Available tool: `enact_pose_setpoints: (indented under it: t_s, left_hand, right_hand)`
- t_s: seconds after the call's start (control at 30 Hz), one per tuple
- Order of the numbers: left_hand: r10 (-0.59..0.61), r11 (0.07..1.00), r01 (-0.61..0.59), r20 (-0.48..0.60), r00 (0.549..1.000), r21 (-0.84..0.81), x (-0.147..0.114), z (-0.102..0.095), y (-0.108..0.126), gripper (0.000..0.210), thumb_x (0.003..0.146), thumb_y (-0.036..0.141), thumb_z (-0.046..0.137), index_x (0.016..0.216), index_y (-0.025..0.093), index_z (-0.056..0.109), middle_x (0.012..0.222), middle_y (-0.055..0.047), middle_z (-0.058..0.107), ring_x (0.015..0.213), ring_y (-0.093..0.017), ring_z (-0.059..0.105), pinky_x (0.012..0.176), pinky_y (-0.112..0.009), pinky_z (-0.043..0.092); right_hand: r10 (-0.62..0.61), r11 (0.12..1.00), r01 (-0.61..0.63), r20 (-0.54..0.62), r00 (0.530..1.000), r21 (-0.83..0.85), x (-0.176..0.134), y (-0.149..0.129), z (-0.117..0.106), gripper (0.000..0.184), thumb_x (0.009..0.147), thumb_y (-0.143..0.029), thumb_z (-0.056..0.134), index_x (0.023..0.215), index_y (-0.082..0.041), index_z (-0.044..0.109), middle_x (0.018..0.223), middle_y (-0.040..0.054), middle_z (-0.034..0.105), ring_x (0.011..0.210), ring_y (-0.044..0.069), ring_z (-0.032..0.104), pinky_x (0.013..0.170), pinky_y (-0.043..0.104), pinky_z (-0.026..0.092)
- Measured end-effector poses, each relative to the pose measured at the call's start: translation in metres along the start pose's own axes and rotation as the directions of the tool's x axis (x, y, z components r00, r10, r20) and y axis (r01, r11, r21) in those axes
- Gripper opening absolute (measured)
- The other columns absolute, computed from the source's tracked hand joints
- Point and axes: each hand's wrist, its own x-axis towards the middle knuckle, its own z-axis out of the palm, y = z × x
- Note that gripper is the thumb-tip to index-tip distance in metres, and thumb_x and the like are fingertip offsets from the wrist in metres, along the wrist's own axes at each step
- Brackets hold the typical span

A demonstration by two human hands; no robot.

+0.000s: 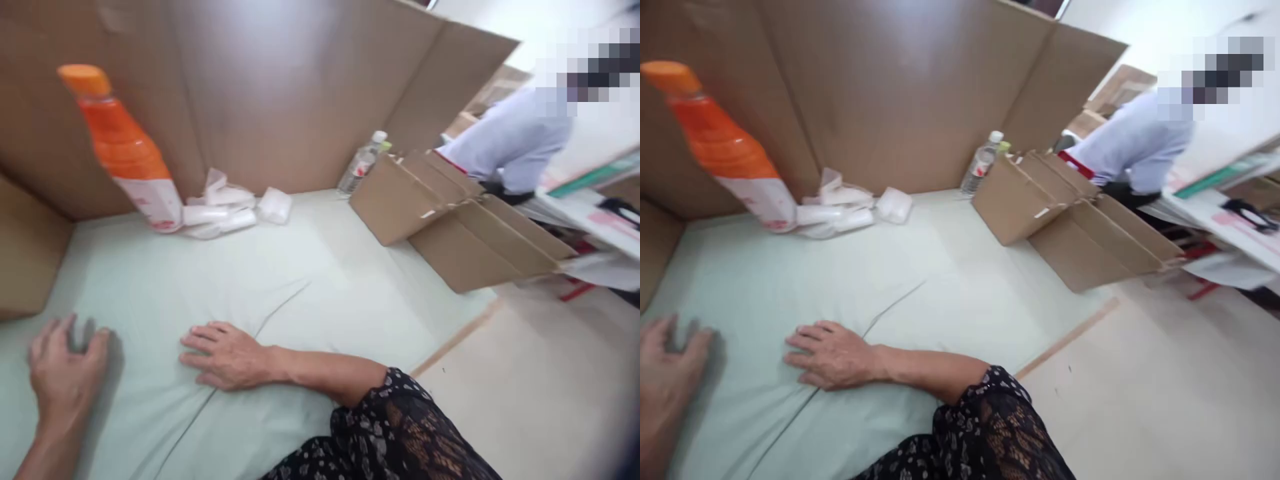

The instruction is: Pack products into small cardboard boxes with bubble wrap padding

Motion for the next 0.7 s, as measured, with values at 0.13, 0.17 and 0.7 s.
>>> enact_pose_setpoints:
  t_s: [0.13,0.17,0.7]
  left_hand:
    - [0.414,0.910,-0.406,0.119,0.903,-0.081,-0.074,0.023,0.050,0.039,0.086,0.048,0.062,0.124,0.039,0.067,0.140,0.002,0.065,0.132,-0.039,0.058,0.116,-0.063,0.041]
    - [0.491,0.871,-0.482,0.157,0.857,-0.093,-0.092,0.029,0.065,0.039,0.088,0.043,0.061,0.125,0.033,0.067,0.138,-0.005,0.066,0.130,-0.039,0.059,0.112,-0.061,0.045]
    - [0.583,0.812,-0.552,0.289,0.759,-0.189,-0.144,0.049,0.144,0.029,0.093,0.022,0.059,0.121,0.022,0.066,0.133,-0.012,0.067,0.128,-0.031,0.060,0.106,-0.053,0.051]
  right_hand:
    - [0.255,0.966,-0.251,-0.092,0.962,0.052,-0.102,0.042,-0.027,0.035,0.100,-0.040,0.053,0.127,-0.022,0.067,0.147,0.0071,0.060,0.139,0.023,0.049,0.113,0.040,0.039]
    - [0.378,0.926,-0.375,-0.149,0.914,0.051,-0.127,0.060,-0.041,0.033,0.098,-0.037,0.056,0.124,-0.021,0.068,0.144,0.0104,0.062,0.136,0.025,0.052,0.111,0.042,0.041]
    - [0.824,0.295,-0.941,-0.454,0.339,-0.167,-0.273,0.222,-0.242,0.021,0.090,-0.020,0.066,0.100,-0.008,0.079,0.095,0.0202,0.077,0.086,0.023,0.066,0.076,0.037,0.037]
